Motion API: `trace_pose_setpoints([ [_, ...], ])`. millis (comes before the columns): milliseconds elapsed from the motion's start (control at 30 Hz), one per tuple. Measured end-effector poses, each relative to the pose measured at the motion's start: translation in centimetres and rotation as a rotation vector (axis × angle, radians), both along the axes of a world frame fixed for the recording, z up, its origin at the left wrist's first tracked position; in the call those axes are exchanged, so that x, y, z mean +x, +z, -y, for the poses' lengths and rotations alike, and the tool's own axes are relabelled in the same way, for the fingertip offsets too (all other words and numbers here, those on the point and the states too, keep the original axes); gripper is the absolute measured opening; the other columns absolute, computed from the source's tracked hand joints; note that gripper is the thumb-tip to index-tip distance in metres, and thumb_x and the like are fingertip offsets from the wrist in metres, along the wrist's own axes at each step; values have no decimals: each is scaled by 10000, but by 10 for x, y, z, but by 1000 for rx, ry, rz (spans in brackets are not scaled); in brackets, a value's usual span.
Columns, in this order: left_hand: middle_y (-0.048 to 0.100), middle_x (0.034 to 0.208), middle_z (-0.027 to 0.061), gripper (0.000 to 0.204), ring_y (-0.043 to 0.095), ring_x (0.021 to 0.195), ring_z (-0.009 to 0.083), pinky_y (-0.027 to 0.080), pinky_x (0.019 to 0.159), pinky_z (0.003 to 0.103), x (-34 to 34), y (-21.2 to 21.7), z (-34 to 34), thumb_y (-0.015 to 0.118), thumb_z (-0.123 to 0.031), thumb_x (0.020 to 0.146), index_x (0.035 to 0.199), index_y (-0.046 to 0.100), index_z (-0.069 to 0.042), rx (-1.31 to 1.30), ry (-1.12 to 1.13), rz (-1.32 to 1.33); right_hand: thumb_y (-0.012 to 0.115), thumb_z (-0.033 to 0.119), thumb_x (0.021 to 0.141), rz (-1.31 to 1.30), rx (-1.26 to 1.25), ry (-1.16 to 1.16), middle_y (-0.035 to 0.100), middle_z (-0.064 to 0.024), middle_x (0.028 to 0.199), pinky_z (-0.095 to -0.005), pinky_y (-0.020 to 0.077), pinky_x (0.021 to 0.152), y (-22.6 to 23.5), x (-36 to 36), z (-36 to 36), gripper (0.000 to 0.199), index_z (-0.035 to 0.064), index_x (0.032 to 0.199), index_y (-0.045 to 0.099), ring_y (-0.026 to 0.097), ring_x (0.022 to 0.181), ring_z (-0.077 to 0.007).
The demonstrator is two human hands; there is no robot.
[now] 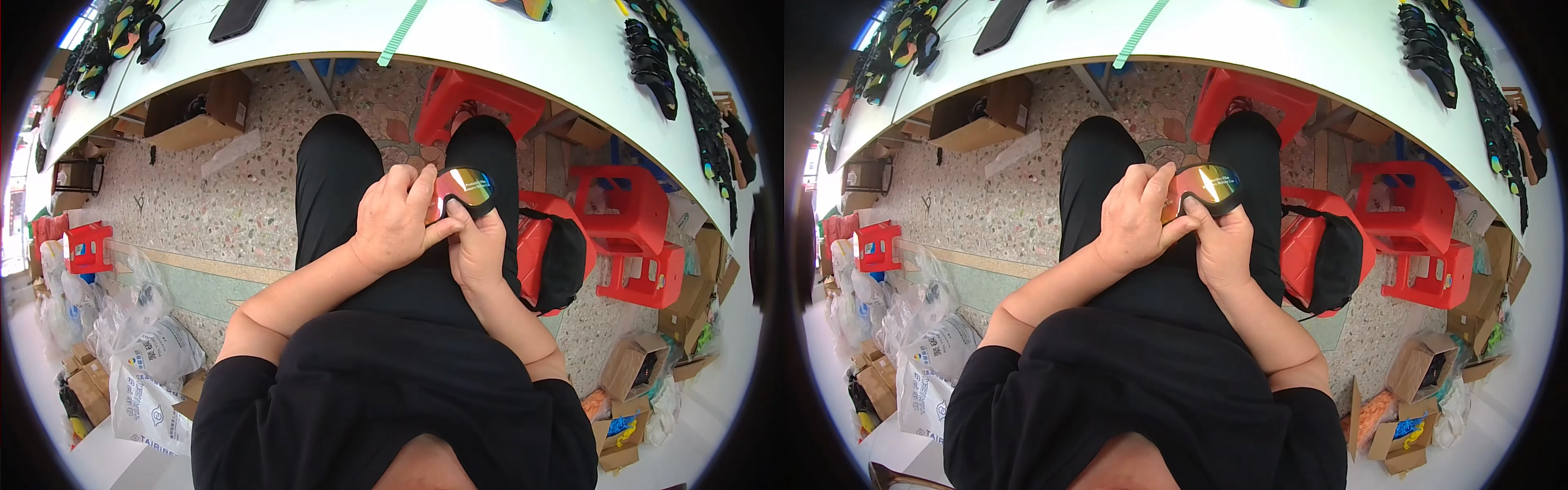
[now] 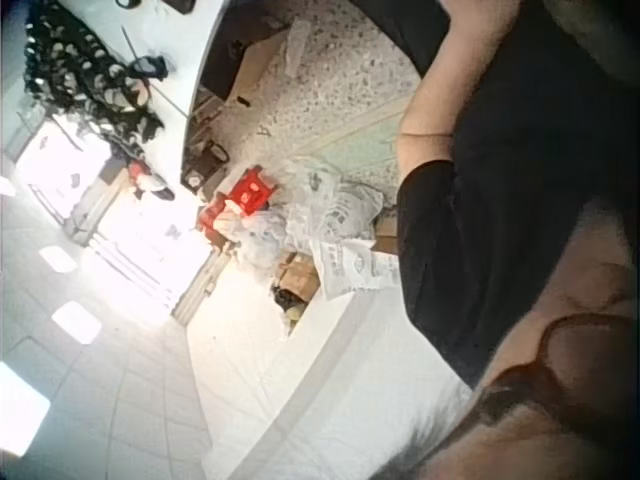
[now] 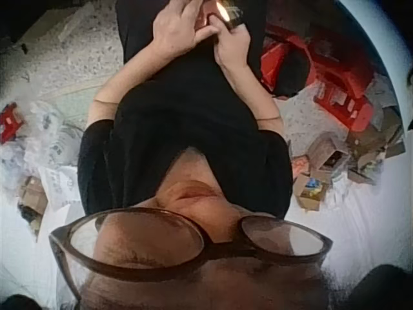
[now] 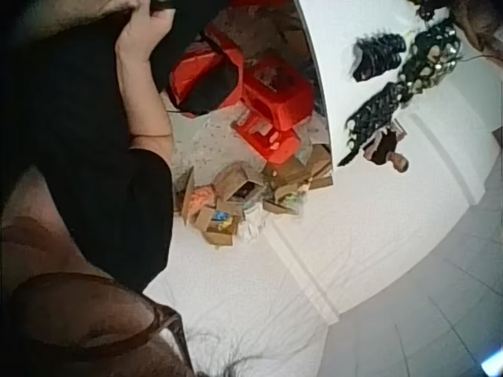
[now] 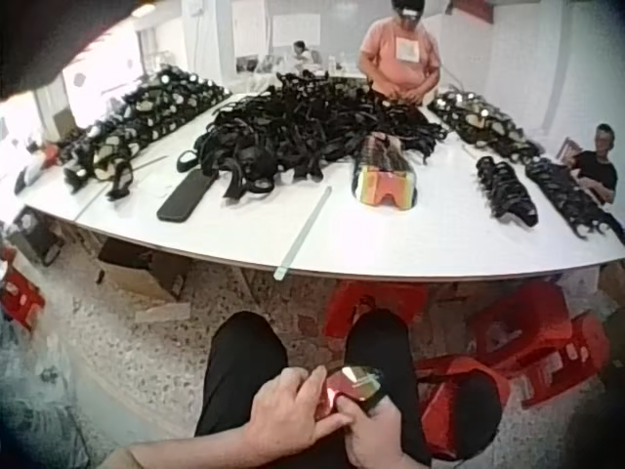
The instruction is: Assembling goggle straps to frames by hand in a factory or workshop setting.
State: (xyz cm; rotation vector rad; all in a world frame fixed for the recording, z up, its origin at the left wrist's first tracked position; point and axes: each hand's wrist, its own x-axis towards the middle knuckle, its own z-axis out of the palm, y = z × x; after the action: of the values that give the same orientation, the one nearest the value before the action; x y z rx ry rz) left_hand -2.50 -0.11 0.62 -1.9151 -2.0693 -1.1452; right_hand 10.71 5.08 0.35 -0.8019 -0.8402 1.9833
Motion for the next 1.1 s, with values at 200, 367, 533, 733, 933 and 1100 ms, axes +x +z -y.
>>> trace_pose_setpoints([
  [200,531,924,119,699,589,774,271,501,649,362,0,0,2,722,-543,756,1163,604,13,1,12,5,638,14,926,-8,-15,14,639,-60,1099,-278,510,869,2,-1,2,261,4,1181,582,618,997,-134],
  [367,543,958,133,713,594,804,283,507,666,375,0,-1,4,693,-560,779,1190,582,12,-33,13,5,643,49,933,12,12,24,645,-37,995,-232,480,667,3,0,5,235,19,1160,589,593,793,-93],
  [533,534,937,125,701,591,802,279,499,663,376,0,-1,6,719,-531,763,1175,592,21,-14,-18,8,646,76,938,48,-21,29,638,-18,911,-219,448,576,3,-1,2,198,34,1126,599,552,689,-69],
  [733,561,1003,149,632,603,847,310,517,706,386,-1,2,7,737,-422,782,1211,564,9,-90,-21,23,626,131,953,149,-54,146,621,4,861,-198,414,519,0,7,-1,155,58,1089,616,532,636,-65],
  [933,561,925,105,420,609,795,275,515,692,378,-26,0,6,723,-291,775,1092,627,-31,-26,-21,35,763,83,812,530,513,466,586,13,770,-179,390,522,25,46,-16,151,37,891,642,503,601,-29],
  [1100,562,892,82,355,613,783,256,523,690,370,-31,13,8,697,-275,803,1065,629,-46,-94,-170,125,882,235,642,690,1238,296,575,-35,949,-262,447,688,50,37,-61,596,49,1162,655,517,794,-135],
])
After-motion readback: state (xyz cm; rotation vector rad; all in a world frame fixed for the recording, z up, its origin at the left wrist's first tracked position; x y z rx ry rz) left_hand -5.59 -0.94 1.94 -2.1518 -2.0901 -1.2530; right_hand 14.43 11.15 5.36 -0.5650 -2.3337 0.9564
